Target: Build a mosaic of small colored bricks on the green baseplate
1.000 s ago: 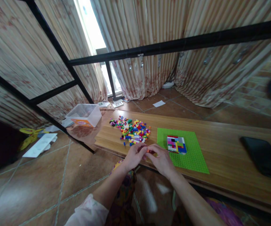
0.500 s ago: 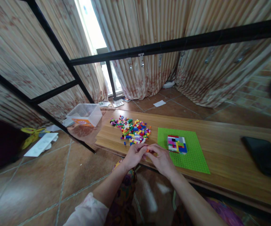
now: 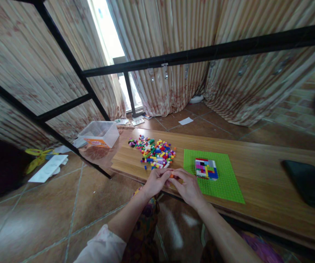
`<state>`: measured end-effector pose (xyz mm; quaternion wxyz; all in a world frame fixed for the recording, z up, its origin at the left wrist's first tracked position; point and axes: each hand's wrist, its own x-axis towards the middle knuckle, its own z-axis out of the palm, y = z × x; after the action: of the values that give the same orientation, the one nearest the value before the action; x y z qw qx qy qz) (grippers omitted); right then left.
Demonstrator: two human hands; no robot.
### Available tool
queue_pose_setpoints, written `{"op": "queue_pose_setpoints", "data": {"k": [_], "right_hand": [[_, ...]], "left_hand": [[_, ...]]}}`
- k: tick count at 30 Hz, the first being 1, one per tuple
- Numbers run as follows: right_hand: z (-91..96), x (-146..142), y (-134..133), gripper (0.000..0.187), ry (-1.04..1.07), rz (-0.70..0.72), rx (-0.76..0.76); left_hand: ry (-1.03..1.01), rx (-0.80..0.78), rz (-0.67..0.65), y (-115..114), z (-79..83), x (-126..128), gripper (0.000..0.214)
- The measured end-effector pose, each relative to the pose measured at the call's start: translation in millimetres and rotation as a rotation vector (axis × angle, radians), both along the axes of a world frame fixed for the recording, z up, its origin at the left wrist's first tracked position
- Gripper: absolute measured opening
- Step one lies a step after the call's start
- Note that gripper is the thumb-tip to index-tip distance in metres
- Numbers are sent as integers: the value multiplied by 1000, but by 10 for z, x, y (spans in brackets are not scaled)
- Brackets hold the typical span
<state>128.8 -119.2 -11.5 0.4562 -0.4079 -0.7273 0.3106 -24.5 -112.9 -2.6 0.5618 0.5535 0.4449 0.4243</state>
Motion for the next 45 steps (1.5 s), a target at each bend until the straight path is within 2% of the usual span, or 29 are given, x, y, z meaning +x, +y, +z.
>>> {"op": "queue_pose_setpoints", "data": {"k": [8,10,13,18,21,24,33,41,45], "right_hand": [[-34,17,48,14,41,-40,-39],[-39,18,58,16,37,-46,-45],[-64,29,72,18,-26,-104,-35],[-154,61,108,22,-159,-245,-4],[-185,69,128,23,-201,-262,0],[-185,68,142,23,-211,-256,-13],[-169,21,123,29,-168,-88,-61],[-155,17,110,39,-191,-68,-28],[-172,29,119,38,-212,-103,-27]], "left_hand": [[-142,-125,53,21,-34,-48,55],[-132,-114,62,30,-35,-49,54],[49,11,93,25,-28,-41,46],[582,321,120,-35,-33,20,24],[747,384,168,-31,-84,52,18],[823,389,227,11,-147,50,23],[777,443,290,51,-176,18,33],[697,473,331,52,-174,7,33],[672,480,341,29,-144,-1,31]]}}
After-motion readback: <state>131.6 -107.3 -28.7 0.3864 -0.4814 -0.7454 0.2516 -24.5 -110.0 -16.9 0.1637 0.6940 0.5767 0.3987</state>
